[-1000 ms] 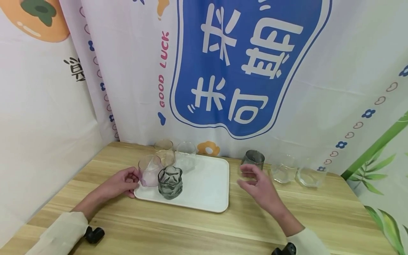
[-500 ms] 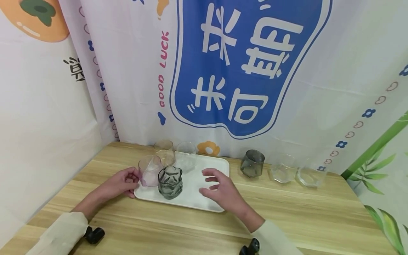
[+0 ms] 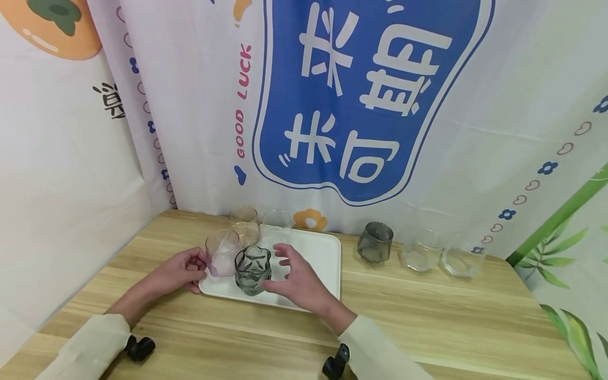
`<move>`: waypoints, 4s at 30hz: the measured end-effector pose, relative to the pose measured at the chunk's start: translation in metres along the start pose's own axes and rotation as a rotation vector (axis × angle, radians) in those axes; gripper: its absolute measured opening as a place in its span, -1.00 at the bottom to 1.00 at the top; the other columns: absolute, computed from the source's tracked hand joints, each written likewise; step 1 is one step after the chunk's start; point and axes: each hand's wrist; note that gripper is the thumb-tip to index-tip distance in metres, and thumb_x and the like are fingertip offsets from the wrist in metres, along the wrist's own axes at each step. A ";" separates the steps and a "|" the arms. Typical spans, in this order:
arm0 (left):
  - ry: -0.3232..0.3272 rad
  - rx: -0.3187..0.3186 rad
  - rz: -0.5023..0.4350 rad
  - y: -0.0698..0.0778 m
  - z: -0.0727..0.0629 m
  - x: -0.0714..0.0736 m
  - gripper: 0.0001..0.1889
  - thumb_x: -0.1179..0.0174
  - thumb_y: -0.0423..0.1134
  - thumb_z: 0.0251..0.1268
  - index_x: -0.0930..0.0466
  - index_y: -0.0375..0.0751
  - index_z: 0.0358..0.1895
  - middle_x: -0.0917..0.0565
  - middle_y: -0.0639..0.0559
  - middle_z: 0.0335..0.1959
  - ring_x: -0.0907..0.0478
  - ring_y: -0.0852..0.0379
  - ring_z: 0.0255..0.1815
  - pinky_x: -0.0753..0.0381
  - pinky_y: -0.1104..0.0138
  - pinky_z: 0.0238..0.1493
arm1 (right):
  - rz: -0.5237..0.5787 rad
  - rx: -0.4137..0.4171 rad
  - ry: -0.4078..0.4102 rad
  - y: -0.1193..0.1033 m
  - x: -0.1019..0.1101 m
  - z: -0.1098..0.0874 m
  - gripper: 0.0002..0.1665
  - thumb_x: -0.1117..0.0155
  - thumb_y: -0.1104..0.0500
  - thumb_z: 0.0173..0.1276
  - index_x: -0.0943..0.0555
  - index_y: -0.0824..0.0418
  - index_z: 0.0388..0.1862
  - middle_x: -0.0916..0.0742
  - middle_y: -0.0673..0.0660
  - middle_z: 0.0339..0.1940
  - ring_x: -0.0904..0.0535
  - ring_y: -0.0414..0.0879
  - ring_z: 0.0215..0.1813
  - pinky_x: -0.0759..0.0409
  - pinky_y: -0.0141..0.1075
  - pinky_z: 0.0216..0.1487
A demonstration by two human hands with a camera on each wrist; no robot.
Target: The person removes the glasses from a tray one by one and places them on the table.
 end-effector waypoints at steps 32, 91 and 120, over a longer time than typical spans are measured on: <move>-0.007 0.006 -0.014 0.003 0.001 0.000 -0.69 -0.18 -0.53 0.35 -0.33 -0.54 0.06 -0.45 -0.19 -0.21 -0.57 0.02 -0.37 -0.78 0.23 -0.39 | -0.047 0.008 0.069 0.005 -0.036 0.027 -0.09 -0.61 0.05 0.16 -0.36 0.20 0.42 -0.57 0.13 0.24 -0.52 0.10 0.21 -0.62 -0.13 0.17; -0.005 0.001 0.015 0.000 0.001 0.000 -0.70 -0.19 -0.51 0.35 -0.35 -0.53 0.04 -0.43 -0.18 -0.24 -0.56 0.03 -0.36 -0.79 0.22 -0.39 | -0.339 -0.007 0.381 0.019 0.148 -0.109 -0.14 -0.70 0.20 0.08 -0.45 0.35 0.30 -0.67 0.29 0.15 -0.60 0.16 0.10 -0.68 -0.33 -0.07; -0.008 0.011 0.015 0.002 0.000 -0.001 -0.69 -0.19 -0.50 0.34 -0.35 -0.52 0.07 -0.43 -0.17 -0.22 -0.57 0.02 -0.36 -0.79 0.22 -0.37 | -0.567 -0.164 0.572 0.061 0.256 -0.187 -0.13 -0.60 0.09 0.25 -0.38 0.42 0.38 -0.61 0.39 0.15 -0.36 -0.54 -0.04 -0.36 -0.68 -0.17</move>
Point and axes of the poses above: each hand's wrist, its own z-axis towards the middle knuckle, its own x-axis out of the back of the hand, y = z × x
